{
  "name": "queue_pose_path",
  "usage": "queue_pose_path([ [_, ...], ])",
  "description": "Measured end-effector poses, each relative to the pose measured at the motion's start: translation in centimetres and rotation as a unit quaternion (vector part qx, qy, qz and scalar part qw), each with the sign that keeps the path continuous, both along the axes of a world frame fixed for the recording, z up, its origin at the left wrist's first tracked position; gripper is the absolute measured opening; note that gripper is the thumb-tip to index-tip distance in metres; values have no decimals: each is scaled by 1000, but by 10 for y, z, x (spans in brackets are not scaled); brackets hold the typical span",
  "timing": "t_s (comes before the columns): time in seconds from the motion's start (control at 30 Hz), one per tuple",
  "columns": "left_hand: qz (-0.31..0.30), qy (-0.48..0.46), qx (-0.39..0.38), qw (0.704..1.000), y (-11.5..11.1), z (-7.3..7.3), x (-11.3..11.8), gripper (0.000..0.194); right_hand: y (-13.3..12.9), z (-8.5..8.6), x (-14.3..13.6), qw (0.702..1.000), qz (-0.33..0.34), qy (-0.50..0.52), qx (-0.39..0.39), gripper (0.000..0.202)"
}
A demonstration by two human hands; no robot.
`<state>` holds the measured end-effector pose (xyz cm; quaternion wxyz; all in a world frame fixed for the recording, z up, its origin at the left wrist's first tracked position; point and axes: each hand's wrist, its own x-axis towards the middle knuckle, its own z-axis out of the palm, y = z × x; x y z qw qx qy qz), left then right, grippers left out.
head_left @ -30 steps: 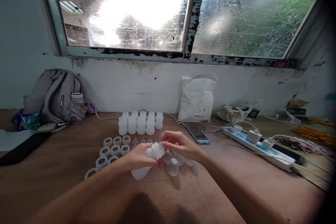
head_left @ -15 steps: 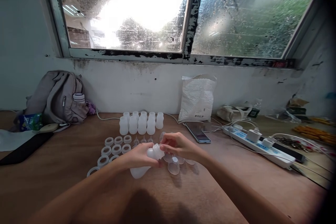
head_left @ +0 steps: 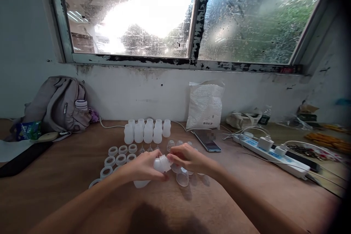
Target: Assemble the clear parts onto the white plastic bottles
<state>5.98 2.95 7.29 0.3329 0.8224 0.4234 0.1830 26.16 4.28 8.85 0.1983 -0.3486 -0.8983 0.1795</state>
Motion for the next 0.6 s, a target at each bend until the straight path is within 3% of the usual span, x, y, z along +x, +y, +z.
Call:
queue_pose_path([
  [0.17,-20,-12,-23,999,0,1,1,41,-2,2,-1,998,40,17,-39,27],
  [0.33,-8,-14,-16,1000,3,-6,5,40,3,-10,-4,997,-5,21,-69,45],
  [0.5,-9,-38,-58,998,7,-9,6,40,6,-9,-2,998,12,39,-56,29],
  [0.6,-15,-29,-49,998,5,-10,6,39,7,-11,-2,995,23,44,-88,34],
])
